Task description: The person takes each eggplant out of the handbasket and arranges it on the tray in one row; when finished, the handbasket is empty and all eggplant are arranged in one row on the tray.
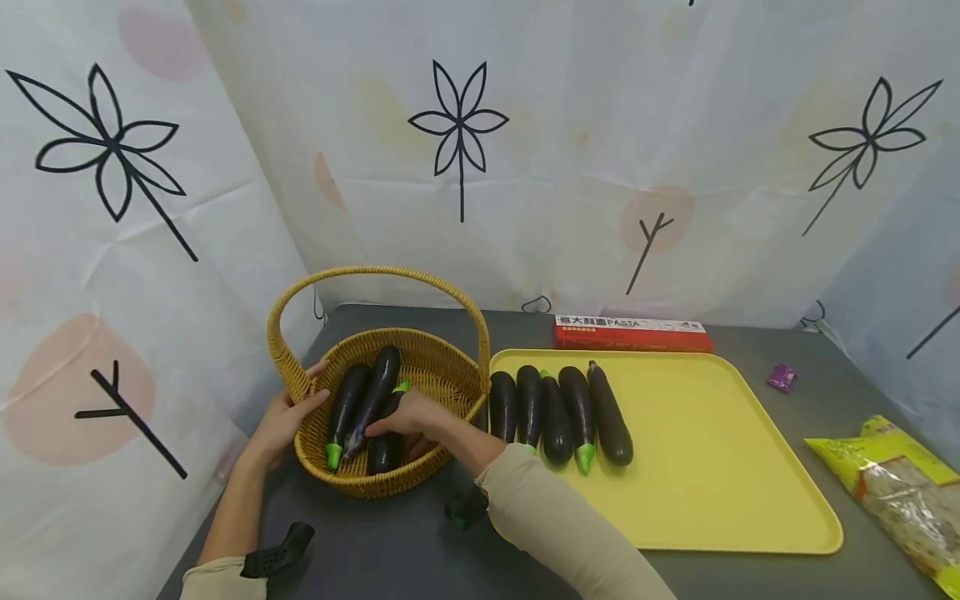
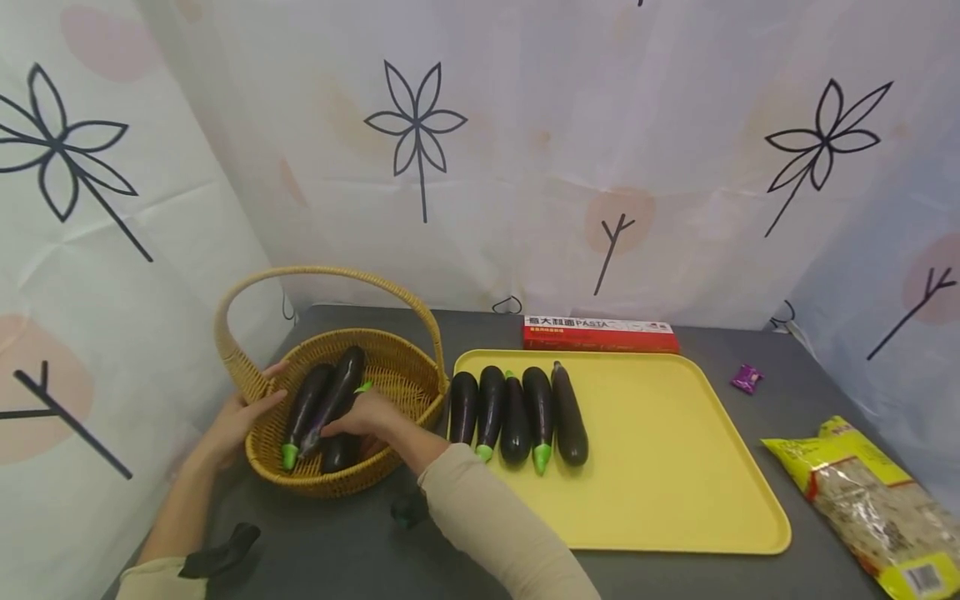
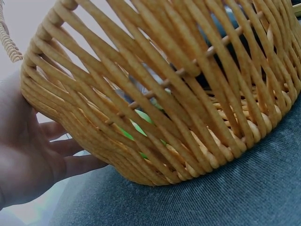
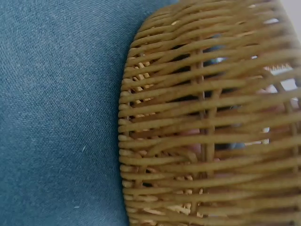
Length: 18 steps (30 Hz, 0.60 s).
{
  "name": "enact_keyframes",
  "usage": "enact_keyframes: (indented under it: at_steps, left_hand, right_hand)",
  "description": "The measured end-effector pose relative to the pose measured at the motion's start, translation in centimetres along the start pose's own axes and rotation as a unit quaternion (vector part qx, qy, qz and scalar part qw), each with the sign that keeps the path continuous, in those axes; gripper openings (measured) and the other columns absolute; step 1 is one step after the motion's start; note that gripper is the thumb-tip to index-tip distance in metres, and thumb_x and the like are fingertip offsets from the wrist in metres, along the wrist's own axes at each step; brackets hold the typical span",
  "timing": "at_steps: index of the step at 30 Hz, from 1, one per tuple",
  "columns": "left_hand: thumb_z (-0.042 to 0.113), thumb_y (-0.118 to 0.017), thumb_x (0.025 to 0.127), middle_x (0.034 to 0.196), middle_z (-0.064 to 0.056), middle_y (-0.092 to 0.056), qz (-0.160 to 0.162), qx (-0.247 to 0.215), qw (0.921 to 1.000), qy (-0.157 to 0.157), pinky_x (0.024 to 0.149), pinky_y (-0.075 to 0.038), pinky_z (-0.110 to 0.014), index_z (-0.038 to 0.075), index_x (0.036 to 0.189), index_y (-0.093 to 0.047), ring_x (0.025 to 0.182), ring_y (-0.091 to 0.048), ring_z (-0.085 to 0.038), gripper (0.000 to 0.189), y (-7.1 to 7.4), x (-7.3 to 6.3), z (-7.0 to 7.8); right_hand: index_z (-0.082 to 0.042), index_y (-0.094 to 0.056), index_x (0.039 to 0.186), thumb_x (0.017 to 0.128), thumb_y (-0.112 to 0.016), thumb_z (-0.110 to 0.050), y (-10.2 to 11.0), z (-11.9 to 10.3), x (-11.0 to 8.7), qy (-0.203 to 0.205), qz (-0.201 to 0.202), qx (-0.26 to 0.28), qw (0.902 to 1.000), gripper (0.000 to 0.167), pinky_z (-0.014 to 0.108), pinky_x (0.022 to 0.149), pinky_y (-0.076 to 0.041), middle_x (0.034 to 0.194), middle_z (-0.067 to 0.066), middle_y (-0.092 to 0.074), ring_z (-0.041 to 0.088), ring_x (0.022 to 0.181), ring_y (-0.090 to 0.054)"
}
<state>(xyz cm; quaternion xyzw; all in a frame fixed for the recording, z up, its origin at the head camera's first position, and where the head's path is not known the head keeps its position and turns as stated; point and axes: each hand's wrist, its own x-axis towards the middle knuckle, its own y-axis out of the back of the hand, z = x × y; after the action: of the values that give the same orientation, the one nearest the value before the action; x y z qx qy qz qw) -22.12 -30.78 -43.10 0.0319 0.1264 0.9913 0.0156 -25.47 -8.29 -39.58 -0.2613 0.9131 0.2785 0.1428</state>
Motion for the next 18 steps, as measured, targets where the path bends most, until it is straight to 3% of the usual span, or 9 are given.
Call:
enact_keyframes:
  at_steps: [2,6,9,12,18]
  left_hand:
    - [0.026,-0.050,0.101,0.144,-0.029,-0.030,-0.001,-0.002,1.0000,0.001,0.075,-0.050,-0.026,0.006,0.152,-0.023,0.099,-0.055,-0.004,0.061,-0.1,0.0,0.0]
    - [0.026,-0.050,0.101,0.144,-0.028,-0.030,0.000,-0.002,1.0000,0.003,0.075,-0.050,-0.026,0.006,0.152,-0.023,0.099,-0.055,-0.005,0.061,-0.1,0.1,0.2]
    - [0.026,-0.049,0.101,0.144,-0.029,-0.030,0.000,0.001,1.0000,0.005,0.075,-0.050,-0.026,0.007,0.152,-0.022,0.101,-0.054,-0.008,0.061,-0.1,0.0,0.3]
    - [0.027,-0.049,0.102,0.145,-0.029,-0.028,-0.001,0.004,1.0000,0.007,0.076,-0.050,-0.026,0.007,0.152,-0.021,0.102,-0.053,-0.008,0.061,0.0,0.0,0.3]
    - [0.027,-0.049,0.101,0.146,-0.028,-0.027,0.000,0.005,1.0000,0.003,0.076,-0.049,-0.025,0.007,0.152,-0.022,0.100,-0.051,-0.001,0.061,-0.1,0.1,0.1]
  right_hand:
    - [-0.001,-0.053,0.113,0.081,-0.078,-0.022,0.5,0.3,0.0,0.003,-0.017,0.047,0.9988,0.046,0.044,0.060,-0.054,0.092,0.011,-0.057,0.029,0.070,-0.064]
    - [-0.004,-0.038,0.139,0.084,-0.075,-0.014,1.6,0.7,0.3,0.021,-0.053,0.133,0.9895,0.067,0.046,0.064,-0.054,0.116,0.015,-0.054,0.033,0.085,-0.063]
    - [-0.007,-0.024,0.149,0.087,-0.072,-0.014,2.2,0.7,0.6,0.025,-0.081,0.178,0.9802,0.079,0.046,0.067,-0.054,0.123,0.017,-0.051,0.035,0.094,-0.062]
    - [-0.007,-0.021,0.150,0.089,-0.069,-0.013,2.9,0.6,0.6,0.031,-0.120,0.219,0.9679,0.078,0.047,0.072,-0.053,0.118,0.017,-0.054,0.035,0.100,-0.061]
    - [-0.013,-0.011,0.154,0.095,-0.061,-0.011,4.9,0.7,-0.1,0.043,-0.195,0.292,0.9354,0.077,0.049,0.085,-0.049,0.132,0.017,-0.047,0.036,0.119,-0.050]
